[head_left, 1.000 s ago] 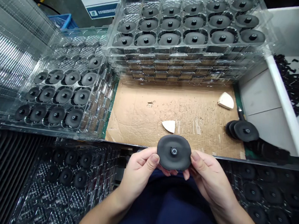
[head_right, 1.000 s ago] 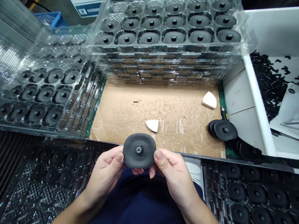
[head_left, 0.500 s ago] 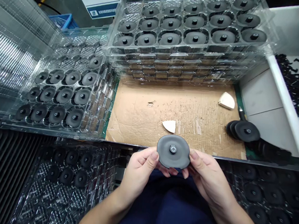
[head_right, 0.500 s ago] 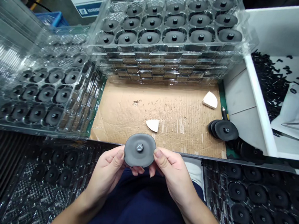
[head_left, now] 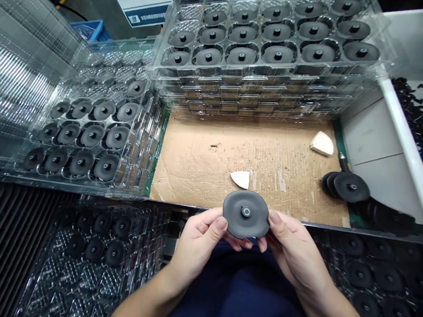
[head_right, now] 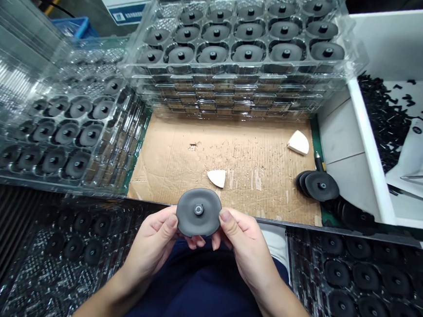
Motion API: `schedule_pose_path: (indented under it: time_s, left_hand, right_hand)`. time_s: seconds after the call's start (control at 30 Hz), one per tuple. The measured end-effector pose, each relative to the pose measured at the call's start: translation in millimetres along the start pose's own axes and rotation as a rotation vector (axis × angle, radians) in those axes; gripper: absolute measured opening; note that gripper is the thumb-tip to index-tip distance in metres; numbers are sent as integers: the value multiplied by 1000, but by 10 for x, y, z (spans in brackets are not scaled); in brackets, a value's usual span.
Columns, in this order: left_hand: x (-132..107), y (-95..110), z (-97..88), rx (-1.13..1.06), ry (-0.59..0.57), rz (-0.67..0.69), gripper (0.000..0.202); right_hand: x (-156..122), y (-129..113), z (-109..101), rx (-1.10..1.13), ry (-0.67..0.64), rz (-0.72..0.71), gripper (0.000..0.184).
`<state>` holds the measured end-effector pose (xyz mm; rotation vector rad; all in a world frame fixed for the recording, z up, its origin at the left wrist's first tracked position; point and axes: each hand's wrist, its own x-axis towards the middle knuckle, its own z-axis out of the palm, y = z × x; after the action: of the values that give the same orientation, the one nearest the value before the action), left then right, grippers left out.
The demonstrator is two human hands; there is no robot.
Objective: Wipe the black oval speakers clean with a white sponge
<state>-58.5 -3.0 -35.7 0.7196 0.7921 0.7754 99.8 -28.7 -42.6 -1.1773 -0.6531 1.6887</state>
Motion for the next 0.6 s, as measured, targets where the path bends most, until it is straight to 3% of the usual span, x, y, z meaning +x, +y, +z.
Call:
schedule_pose_path:
  time_s: [0.6]
  left_hand:
    - [0, -26, -5, 4, 8, 2, 25]
  right_hand:
    - [14, -32, 17, 116, -62, 28, 48]
